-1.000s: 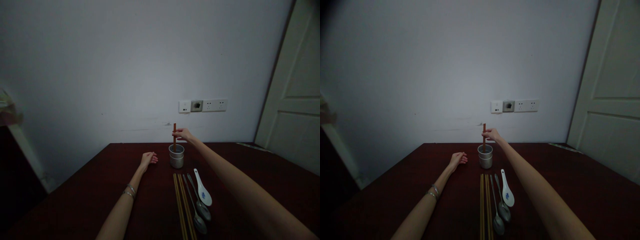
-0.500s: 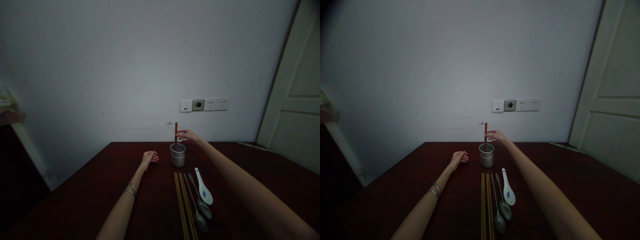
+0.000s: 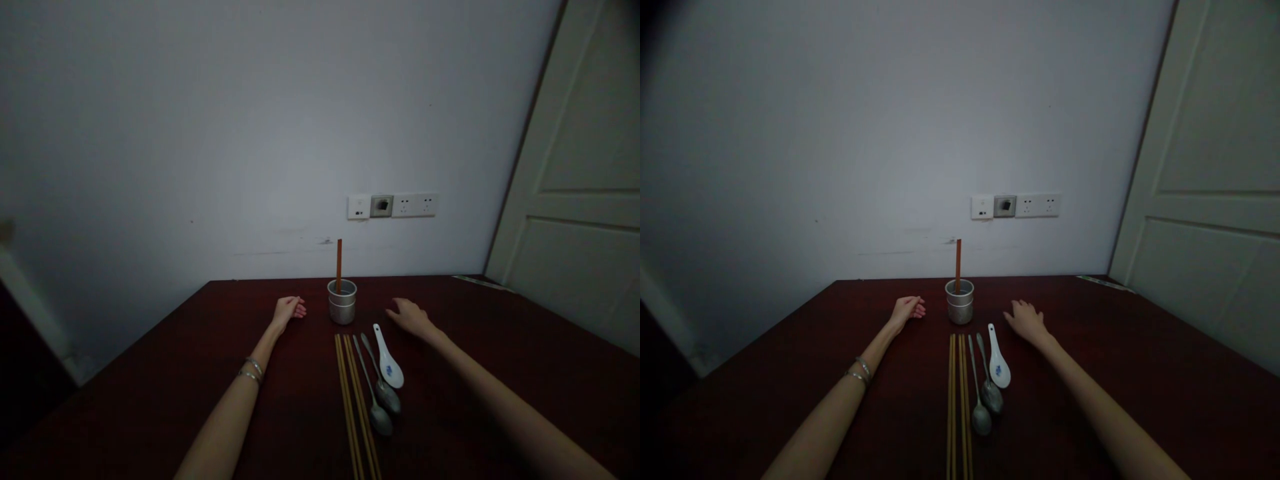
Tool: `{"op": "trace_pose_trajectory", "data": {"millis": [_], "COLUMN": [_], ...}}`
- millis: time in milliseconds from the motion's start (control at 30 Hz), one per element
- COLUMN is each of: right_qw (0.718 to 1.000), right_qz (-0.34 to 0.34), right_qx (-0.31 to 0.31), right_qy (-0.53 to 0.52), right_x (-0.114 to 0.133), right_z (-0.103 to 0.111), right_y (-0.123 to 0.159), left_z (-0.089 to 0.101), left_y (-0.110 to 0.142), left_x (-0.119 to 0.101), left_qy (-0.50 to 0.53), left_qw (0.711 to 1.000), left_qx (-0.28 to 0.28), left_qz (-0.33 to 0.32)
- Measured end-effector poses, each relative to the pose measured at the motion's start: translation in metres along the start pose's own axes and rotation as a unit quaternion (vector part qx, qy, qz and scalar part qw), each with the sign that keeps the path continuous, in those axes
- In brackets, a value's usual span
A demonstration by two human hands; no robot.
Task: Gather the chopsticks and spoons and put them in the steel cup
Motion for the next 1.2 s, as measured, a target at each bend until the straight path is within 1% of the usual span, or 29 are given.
{"op": "trace_pose_trajectory", "data": {"millis": [100,233,333,467,600,667,733,800,833,900,933,1000,1100,1200], "right_qw": [0.999,0.998,0.998,0.998,0.998,0.998,0.998,0.998,0.998,0.998,0.998,0.998,0.998,0.998], "right_qz": [-0.010,-0.010,-0.002,0.001,0.000,0.003,0.005,0.005,0.004,0.005,0.005,0.006,0.007,0.008], "right_qx": [0.029,0.016,0.000,-0.003,-0.006,-0.010,-0.013,-0.015,-0.016,-0.013,-0.010,-0.004,0.000,-0.005], "right_qy": [0.039,0.059,0.064,0.065,0.065,0.063,0.060,0.059,0.059,0.058,0.058,0.058,0.062,0.068], "right_x": [0.005,0.008,0.009,0.010,0.012,0.012,0.012,0.012,0.012,0.011,0.011,0.011,0.010,0.010], "right_z": [-0.014,-0.025,-0.025,-0.022,-0.021,-0.021,-0.021,-0.021,-0.021,-0.022,-0.022,-0.022,-0.023,-0.023], "right_y": [0.018,0.032,0.037,0.039,0.040,0.040,0.041,0.041,0.041,0.041,0.041,0.040,0.040,0.040], "left_z": [-0.001,-0.001,0.000,-0.001,-0.008,-0.012,-0.018,-0.025,-0.028,-0.037,-0.042,-0.054,-0.073,-0.089], "left_y": [-0.001,-0.002,0.000,0.004,0.011,0.017,0.025,0.036,0.043,0.056,0.062,0.077,0.098,0.115], "left_x": [0.001,0.002,0.001,0.000,-0.001,-0.003,-0.007,-0.013,-0.016,-0.021,-0.023,-0.024,-0.024,-0.025], "left_qy": [-0.010,-0.020,-0.015,-0.024,-0.078,-0.121,-0.195,-0.292,-0.334,-0.402,-0.432,-0.487,-0.534,-0.565], "left_qw": [1.000,1.000,1.000,0.999,0.995,0.989,0.972,0.941,0.926,0.900,0.889,0.868,0.845,0.824], "left_qx": [-0.010,-0.018,-0.017,-0.024,-0.048,-0.076,-0.110,-0.137,-0.141,-0.133,-0.119,-0.069,0.002,0.034], "left_qz": [-0.002,0.005,-0.005,-0.024,-0.034,-0.048,-0.073,-0.100,-0.107,-0.104,-0.095,-0.074,-0.042,0.008]}}
Point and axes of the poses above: each hand's wrist, its own y-axis away from the middle knuckle, its own z-axis out of the back of the hand, x = y × z, the point moved 3 cm from there along -y, towards the middle knuckle, and after that the axes turned 15 degrees about z, right-handed, at the moved point
